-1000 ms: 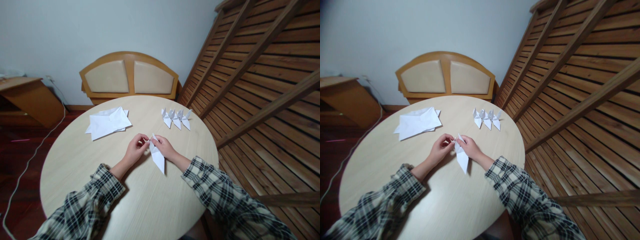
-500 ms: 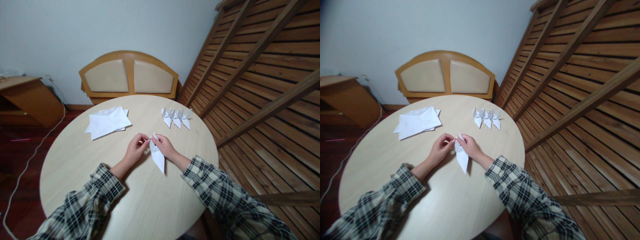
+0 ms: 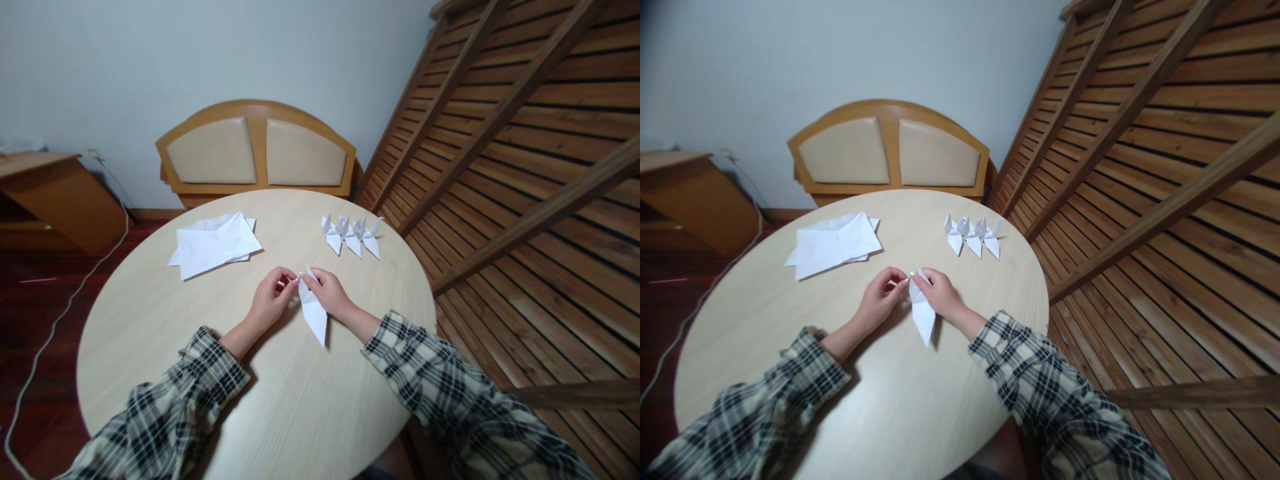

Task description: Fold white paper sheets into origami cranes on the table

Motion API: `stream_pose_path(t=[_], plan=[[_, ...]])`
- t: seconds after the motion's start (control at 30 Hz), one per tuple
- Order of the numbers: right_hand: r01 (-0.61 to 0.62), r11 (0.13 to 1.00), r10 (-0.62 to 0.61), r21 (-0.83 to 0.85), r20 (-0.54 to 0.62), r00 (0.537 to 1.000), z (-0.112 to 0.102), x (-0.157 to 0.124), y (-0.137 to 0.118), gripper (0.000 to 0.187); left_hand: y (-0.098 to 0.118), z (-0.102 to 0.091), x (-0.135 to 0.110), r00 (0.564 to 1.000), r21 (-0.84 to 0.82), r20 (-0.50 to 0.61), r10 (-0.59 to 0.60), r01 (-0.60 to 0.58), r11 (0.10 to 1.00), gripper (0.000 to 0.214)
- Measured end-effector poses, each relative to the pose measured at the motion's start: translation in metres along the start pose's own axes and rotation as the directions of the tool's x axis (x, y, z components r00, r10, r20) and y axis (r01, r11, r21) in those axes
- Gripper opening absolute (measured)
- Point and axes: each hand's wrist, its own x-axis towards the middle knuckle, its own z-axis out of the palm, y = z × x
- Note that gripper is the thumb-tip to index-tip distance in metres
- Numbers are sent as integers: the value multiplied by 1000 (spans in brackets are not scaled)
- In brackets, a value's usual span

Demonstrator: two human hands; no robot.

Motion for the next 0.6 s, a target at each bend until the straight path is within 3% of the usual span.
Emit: stream_pose_path(t=[0.6], plan=[[45, 999, -45, 7, 1, 999, -2, 0, -4, 31, -1, -1, -1, 1000, 82, 4, 1, -1, 997, 12]])
